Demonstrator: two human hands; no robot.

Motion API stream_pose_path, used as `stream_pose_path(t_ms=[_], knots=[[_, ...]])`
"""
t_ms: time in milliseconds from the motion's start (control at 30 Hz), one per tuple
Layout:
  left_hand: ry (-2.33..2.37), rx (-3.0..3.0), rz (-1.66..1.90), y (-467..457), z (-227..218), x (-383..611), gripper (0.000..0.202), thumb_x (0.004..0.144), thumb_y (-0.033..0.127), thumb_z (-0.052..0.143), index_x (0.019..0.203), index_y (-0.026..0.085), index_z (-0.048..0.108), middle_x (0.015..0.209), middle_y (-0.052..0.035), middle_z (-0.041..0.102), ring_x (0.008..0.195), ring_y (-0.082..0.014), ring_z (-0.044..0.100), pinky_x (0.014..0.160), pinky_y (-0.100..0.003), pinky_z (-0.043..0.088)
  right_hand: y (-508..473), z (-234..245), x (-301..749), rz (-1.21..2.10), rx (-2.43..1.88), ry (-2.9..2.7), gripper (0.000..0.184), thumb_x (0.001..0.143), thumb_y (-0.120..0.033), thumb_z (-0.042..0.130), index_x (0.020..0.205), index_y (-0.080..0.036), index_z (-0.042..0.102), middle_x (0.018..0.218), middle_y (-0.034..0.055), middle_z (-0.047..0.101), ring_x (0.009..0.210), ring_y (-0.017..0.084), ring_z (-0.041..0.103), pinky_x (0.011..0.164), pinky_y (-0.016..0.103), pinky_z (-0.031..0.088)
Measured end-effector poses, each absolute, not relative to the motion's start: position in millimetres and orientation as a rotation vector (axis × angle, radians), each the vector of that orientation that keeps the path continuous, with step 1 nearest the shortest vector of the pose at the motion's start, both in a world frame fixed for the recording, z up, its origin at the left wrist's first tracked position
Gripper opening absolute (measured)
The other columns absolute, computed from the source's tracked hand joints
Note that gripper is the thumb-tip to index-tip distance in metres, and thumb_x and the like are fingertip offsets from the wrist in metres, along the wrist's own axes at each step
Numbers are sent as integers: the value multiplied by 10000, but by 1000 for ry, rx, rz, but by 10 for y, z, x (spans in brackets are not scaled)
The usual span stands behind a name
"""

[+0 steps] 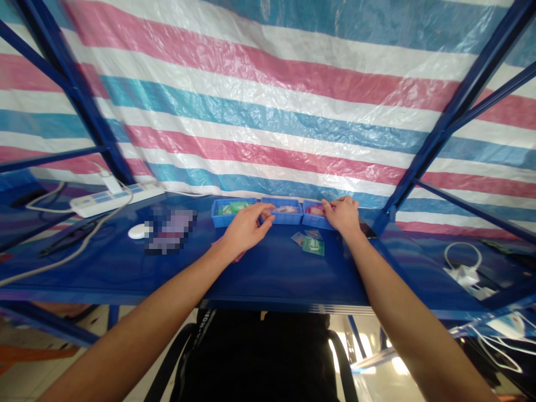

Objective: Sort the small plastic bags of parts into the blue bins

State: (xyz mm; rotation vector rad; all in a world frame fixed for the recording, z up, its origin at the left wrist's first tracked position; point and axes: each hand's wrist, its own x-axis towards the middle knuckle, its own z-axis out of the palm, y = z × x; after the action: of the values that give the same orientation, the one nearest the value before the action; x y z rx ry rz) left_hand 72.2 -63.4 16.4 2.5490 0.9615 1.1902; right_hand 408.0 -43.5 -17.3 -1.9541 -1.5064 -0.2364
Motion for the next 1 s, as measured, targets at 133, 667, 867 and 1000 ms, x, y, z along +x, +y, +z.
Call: stream_pose_path(t_ms=[133, 667, 867, 1000], knots=[[967, 2547, 1181, -629, 163, 717, 279, 1030, 348, 572, 1232, 221, 718, 1014, -60, 776, 950, -241, 739, 887, -375, 578, -438, -134, 4072, -341, -1902, -1511, 569, 1074, -554, 412, 1116, -173, 833, 1393, 228, 589, 1326, 421, 494, 1134, 598, 402], [1008, 2558, 1110, -616, 141, 704, 240, 967, 252, 553, 1098, 215, 750, 702, 9, 621, 690, -195, 626, 734, -329, 514, -886, 84, 3711, 335, -1590, -2272, 566, 762, -748, 814, 1001, -239, 751, 859, 55, 746, 709, 226, 655, 606, 310, 411], [980, 2569, 1081, -607, 129, 713, 234, 966, 247, 555, 1104, 220, 743, 702, 14, 617, 686, -192, 623, 722, -321, 506, -839, -56, 3595, 397, -1471, -2355, 522, 844, -641, 800, 1147, -223, 721, 808, 18, 731, 669, 194, 644, 594, 298, 389], [972, 2571, 1066, -588, 105, 723, 226, 985, 269, 560, 1109, 219, 743, 710, 8, 630, 697, -192, 634, 729, -319, 519, -835, -127, 3388, 361, -1325, -2365, 492, 888, -611, 776, 1198, -231, 744, 797, 3, 702, 676, 177, 621, 631, 294, 391]])
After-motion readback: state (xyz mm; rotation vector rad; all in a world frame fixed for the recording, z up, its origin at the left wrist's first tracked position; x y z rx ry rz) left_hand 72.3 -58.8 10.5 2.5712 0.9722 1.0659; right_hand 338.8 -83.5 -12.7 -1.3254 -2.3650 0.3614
